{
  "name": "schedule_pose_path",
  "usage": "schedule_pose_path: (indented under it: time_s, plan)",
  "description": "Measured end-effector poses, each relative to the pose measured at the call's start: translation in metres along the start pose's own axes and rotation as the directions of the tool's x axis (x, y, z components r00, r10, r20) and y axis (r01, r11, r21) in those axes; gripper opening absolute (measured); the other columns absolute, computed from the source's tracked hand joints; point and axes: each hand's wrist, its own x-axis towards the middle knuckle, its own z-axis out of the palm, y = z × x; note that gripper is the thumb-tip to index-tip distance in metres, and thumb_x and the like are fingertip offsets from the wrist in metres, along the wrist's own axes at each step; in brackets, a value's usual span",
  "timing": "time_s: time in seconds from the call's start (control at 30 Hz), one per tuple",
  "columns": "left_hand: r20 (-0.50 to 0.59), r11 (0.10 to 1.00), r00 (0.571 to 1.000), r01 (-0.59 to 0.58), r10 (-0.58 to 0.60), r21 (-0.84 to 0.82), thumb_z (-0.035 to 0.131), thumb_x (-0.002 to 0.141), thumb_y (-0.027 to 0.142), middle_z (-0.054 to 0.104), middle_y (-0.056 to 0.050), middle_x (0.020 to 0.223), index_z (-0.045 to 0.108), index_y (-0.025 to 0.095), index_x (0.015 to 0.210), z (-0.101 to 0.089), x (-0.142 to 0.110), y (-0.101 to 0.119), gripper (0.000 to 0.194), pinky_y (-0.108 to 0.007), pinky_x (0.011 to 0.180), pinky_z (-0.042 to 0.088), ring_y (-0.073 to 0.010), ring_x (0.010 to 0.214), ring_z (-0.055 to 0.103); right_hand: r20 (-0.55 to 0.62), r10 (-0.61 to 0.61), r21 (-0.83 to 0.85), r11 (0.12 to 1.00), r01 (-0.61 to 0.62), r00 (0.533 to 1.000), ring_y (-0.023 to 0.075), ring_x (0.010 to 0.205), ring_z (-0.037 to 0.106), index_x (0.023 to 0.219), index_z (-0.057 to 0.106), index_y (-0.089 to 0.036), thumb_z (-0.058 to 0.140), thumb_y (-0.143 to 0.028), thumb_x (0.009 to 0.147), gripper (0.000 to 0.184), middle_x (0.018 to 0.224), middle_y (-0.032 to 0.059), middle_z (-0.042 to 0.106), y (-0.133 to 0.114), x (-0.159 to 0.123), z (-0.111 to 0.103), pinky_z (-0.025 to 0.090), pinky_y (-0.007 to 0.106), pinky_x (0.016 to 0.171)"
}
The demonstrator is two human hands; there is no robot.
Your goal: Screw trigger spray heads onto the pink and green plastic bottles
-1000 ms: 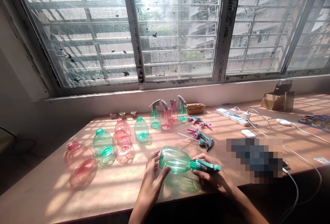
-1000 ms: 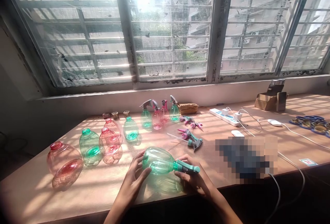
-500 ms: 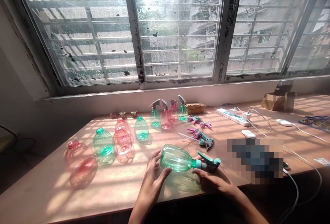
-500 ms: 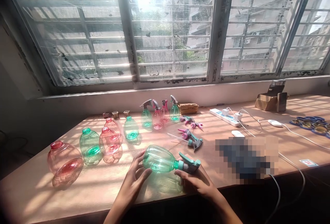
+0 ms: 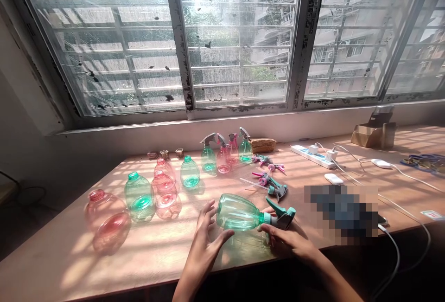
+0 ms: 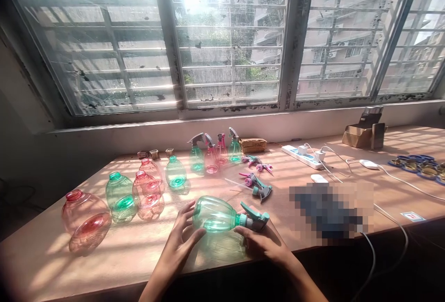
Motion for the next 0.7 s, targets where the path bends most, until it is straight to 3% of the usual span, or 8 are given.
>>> schedule_pose_path:
  time_s: [0.13,0.2,0.33,0.43,0.5,0.6,0.7]
  plan:
    - [0.022,0.987,0.994,0.105,-0.103,-0.124,0.059,0.097,0.061,0.049,-0.016,0.154,0.052,0.023,0.143,0.001,0.000,0.003,0.060,-0.048,0.109,0.051,-0.0321,0.130,0.063,0.046,-0.032,-0.111,0.993,0.037,0.998,0.0169,0.061,0.059,0.101,0.071,-0.025,0.085,-0.043,0.085,0.028,0.070,-0.0046,0.064,-0.004,0.003,-0.003,0.049,0.031,0.061]
    - [0.037,0.980,0.992,0.127,-0.123,-0.151,0.058,0.097,0.061,0.048,-0.016,0.154,0.051,0.023,0.143,0.001,0.000,0.002,0.060,-0.047,0.107,0.052,-0.0310,0.124,0.066,0.028,-0.014,-0.140,0.990,0.018,1.000,0.0173,0.063,0.061,0.102,0.072,-0.024,0.087,-0.042,0.083,0.030,0.072,-0.0044,0.066,-0.003,0.004,-0.004,0.050,0.031,0.062]
    - [0.031,0.996,0.998,0.062,-0.060,-0.060,0.065,0.095,0.052,0.037,-0.013,0.165,0.066,0.025,0.128,-0.001,0.000,-0.001,0.044,-0.047,0.111,0.048,-0.0357,0.144,0.051,-0.034,0.028,0.004,1.000,-0.028,0.999,0.0197,0.070,0.066,0.107,0.069,-0.026,0.089,-0.049,0.078,0.042,0.084,0.0005,0.076,0.005,0.004,-0.004,0.053,0.031,0.064]
    - [0.000,1.000,1.000,0.009,-0.009,0.013,0.072,0.090,0.046,0.043,-0.012,0.163,0.069,0.027,0.126,-0.001,-0.001,-0.002,0.041,-0.046,0.111,0.047,-0.0364,0.152,0.041,-0.020,0.058,0.103,0.993,-0.056,0.998,0.0158,0.056,0.059,0.103,0.065,-0.025,0.087,-0.055,0.078,0.044,0.078,0.0012,0.077,0.008,0.003,-0.002,0.050,0.030,0.056]
    - [-0.006,1.000,1.000,0.004,-0.004,0.024,0.076,0.087,0.047,0.045,-0.013,0.162,0.070,0.027,0.125,0.000,0.000,-0.001,0.043,-0.046,0.111,0.048,-0.0371,0.152,0.041,-0.017,0.027,0.058,0.998,-0.026,0.999,0.0149,0.057,0.059,0.102,0.065,-0.025,0.087,-0.051,0.081,0.040,0.078,0.0002,0.075,0.006,0.002,-0.002,0.050,0.030,0.057]
    - [-0.021,0.998,0.999,0.048,-0.049,-0.043,0.072,0.089,0.059,0.044,-0.014,0.163,0.069,0.025,0.123,0.001,0.000,0.000,0.048,-0.046,0.105,0.053,-0.0367,0.135,0.059,0.050,-0.048,-0.090,0.995,0.052,0.998,0.0146,0.059,0.059,0.107,0.068,-0.024,0.084,-0.043,0.087,0.031,0.071,-0.0041,0.068,0.001,0.002,-0.003,0.047,0.029,0.059]
    - [-0.030,0.987,0.994,0.104,-0.108,-0.122,0.063,0.092,0.068,0.045,-0.016,0.160,0.068,0.021,0.118,0.002,0.001,0.002,0.054,-0.044,0.097,0.058,-0.0313,0.112,0.073,0.097,-0.040,-0.135,0.989,0.053,0.994,0.0149,0.057,0.058,0.113,0.066,-0.024,0.081,-0.042,0.090,0.033,0.064,-0.0071,0.062,-0.001,0.002,-0.004,0.045,0.028,0.056]
